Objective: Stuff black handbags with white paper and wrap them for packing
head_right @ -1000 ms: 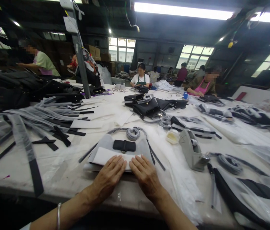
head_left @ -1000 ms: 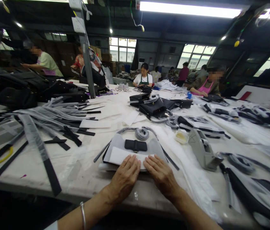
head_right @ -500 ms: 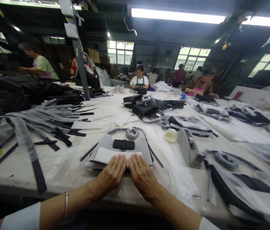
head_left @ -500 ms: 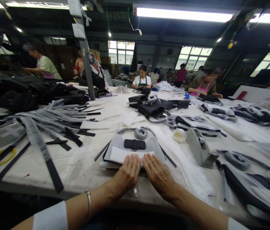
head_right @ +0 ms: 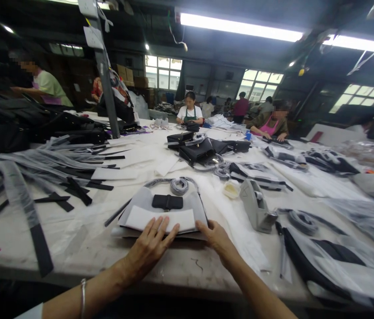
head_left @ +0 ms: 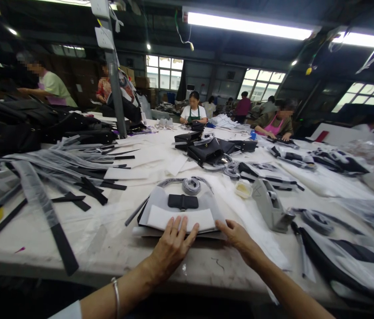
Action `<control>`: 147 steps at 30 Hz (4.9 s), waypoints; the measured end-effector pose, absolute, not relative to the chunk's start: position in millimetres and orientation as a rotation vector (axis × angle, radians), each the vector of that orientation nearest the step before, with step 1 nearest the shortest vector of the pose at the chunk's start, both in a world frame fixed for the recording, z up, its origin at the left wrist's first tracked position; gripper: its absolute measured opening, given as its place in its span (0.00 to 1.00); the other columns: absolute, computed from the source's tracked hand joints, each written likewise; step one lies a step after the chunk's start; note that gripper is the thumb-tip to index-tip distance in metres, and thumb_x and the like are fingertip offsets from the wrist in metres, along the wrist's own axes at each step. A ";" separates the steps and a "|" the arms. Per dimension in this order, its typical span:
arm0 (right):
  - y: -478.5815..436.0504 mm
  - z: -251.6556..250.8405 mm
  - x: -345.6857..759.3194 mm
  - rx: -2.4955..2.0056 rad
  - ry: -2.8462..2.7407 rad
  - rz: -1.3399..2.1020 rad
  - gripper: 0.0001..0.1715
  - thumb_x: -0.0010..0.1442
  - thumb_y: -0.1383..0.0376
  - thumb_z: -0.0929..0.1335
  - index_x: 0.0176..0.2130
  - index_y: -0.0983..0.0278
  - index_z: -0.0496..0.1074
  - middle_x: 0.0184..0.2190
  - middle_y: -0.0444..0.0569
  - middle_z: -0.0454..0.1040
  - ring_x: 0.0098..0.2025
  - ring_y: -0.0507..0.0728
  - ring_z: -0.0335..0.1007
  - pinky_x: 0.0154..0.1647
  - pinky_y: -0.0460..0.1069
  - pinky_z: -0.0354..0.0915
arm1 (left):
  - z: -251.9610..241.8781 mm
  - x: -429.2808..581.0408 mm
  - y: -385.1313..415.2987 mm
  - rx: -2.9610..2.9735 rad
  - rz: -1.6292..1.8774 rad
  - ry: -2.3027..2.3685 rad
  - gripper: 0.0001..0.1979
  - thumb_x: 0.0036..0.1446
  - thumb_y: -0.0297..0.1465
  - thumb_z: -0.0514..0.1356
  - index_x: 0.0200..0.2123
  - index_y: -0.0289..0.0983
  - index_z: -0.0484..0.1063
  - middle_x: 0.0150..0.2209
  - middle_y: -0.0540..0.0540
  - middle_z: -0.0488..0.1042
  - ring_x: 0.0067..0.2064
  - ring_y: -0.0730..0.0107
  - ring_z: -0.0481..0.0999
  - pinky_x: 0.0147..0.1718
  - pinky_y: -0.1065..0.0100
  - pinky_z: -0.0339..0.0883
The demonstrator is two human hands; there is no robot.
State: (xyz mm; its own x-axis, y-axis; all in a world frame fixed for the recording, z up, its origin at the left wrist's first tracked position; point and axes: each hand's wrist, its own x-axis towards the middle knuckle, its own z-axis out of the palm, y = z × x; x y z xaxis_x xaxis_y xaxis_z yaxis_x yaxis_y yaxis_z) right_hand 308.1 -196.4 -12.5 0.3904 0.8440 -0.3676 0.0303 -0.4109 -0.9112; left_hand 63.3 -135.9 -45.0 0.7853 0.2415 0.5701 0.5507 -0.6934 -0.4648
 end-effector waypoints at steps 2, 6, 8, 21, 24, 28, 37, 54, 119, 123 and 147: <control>-195.4 -0.8 305.1 -1.667 -0.675 1.280 0.31 0.48 0.42 0.74 0.38 0.64 0.75 0.37 0.52 0.79 0.42 0.60 0.76 0.39 0.51 0.72 | -45.1 62.9 -136.2 -2.337 -0.656 -0.596 0.25 0.68 0.28 0.50 0.66 0.37 0.58 0.56 0.33 0.72 0.55 0.49 0.74 0.56 0.50 0.63; -190.2 17.2 298.9 -1.559 -0.528 1.453 0.29 0.49 0.43 0.75 0.37 0.65 0.74 0.33 0.50 0.80 0.38 0.60 0.76 0.41 0.53 0.72 | -46.5 61.7 -136.4 -2.361 -0.703 -0.621 0.23 0.68 0.28 0.51 0.65 0.40 0.60 0.57 0.36 0.71 0.56 0.49 0.73 0.56 0.50 0.62; -187.2 20.3 294.7 -1.570 -0.542 1.470 0.32 0.47 0.44 0.76 0.41 0.65 0.74 0.38 0.53 0.80 0.43 0.62 0.76 0.42 0.55 0.72 | -47.8 61.3 -136.6 -2.377 -0.739 -0.615 0.22 0.68 0.29 0.51 0.64 0.41 0.62 0.59 0.38 0.70 0.57 0.50 0.72 0.56 0.50 0.62; -183.1 22.2 272.1 -1.689 -0.431 1.283 0.29 0.44 0.58 0.77 0.43 0.61 0.67 0.37 0.49 0.78 0.40 0.62 0.77 0.38 0.55 0.74 | -52.0 60.0 -135.2 -2.383 -0.912 -0.666 0.18 0.69 0.31 0.51 0.59 0.42 0.67 0.58 0.42 0.70 0.57 0.53 0.69 0.57 0.51 0.62; -180.0 27.1 273.2 -1.703 -0.415 1.305 0.22 0.48 0.59 0.75 0.41 0.63 0.68 0.33 0.50 0.77 0.36 0.60 0.77 0.36 0.55 0.74 | -50.1 59.7 -131.5 -2.347 -0.903 -0.694 0.20 0.68 0.28 0.51 0.61 0.40 0.65 0.58 0.40 0.70 0.57 0.54 0.70 0.56 0.51 0.62; -177.1 29.1 273.0 -1.700 -0.392 1.316 0.18 0.50 0.59 0.74 0.39 0.62 0.69 0.31 0.48 0.77 0.35 0.59 0.76 0.36 0.54 0.74 | -50.6 61.1 -128.4 -2.324 -0.962 -0.725 0.20 0.68 0.25 0.50 0.61 0.38 0.65 0.56 0.40 0.72 0.56 0.55 0.71 0.56 0.51 0.61; -188.7 50.6 276.5 -1.714 -0.575 1.368 0.28 0.52 0.48 0.74 0.45 0.64 0.71 0.37 0.53 0.77 0.35 0.59 0.75 0.36 0.55 0.74 | -49.9 57.0 -117.2 -2.362 -1.166 -0.625 0.19 0.68 0.25 0.50 0.60 0.39 0.68 0.53 0.41 0.75 0.54 0.57 0.73 0.53 0.55 0.63; -197.4 40.2 259.3 -1.495 -2.268 -0.258 0.17 0.59 0.74 0.68 0.47 0.57 0.73 0.44 0.44 0.79 0.49 0.55 0.74 0.70 0.60 0.49 | -33.8 45.8 -115.0 -2.466 -1.168 -0.489 0.18 0.70 0.25 0.48 0.58 0.38 0.70 0.52 0.44 0.77 0.54 0.59 0.73 0.51 0.58 0.63; -193.0 -36.4 419.5 -2.206 -1.577 0.104 0.10 0.58 0.63 0.67 0.30 0.61 0.78 0.34 0.50 0.77 0.43 0.61 0.72 0.48 0.52 0.64 | 7.7 33.2 -80.9 -2.294 -1.369 -0.937 0.17 0.62 0.26 0.54 0.54 0.36 0.67 0.43 0.42 0.77 0.42 0.58 0.77 0.43 0.60 0.68; -182.6 -17.1 417.6 -2.216 -1.526 0.123 0.09 0.55 0.62 0.68 0.30 0.60 0.79 0.34 0.49 0.78 0.40 0.61 0.74 0.45 0.53 0.65 | 11.6 32.0 -80.4 -2.263 -1.402 -0.967 0.15 0.62 0.28 0.54 0.52 0.37 0.67 0.42 0.43 0.78 0.41 0.58 0.77 0.42 0.61 0.68; -117.6 -55.7 299.2 -2.157 -1.923 0.169 0.34 0.69 0.52 0.59 0.66 0.69 0.59 0.69 0.61 0.55 0.72 0.67 0.43 0.71 0.67 0.38 | 19.6 55.9 -77.1 -2.255 -1.356 -1.134 0.19 0.56 0.23 0.58 0.52 0.37 0.68 0.41 0.44 0.78 0.40 0.57 0.77 0.40 0.60 0.66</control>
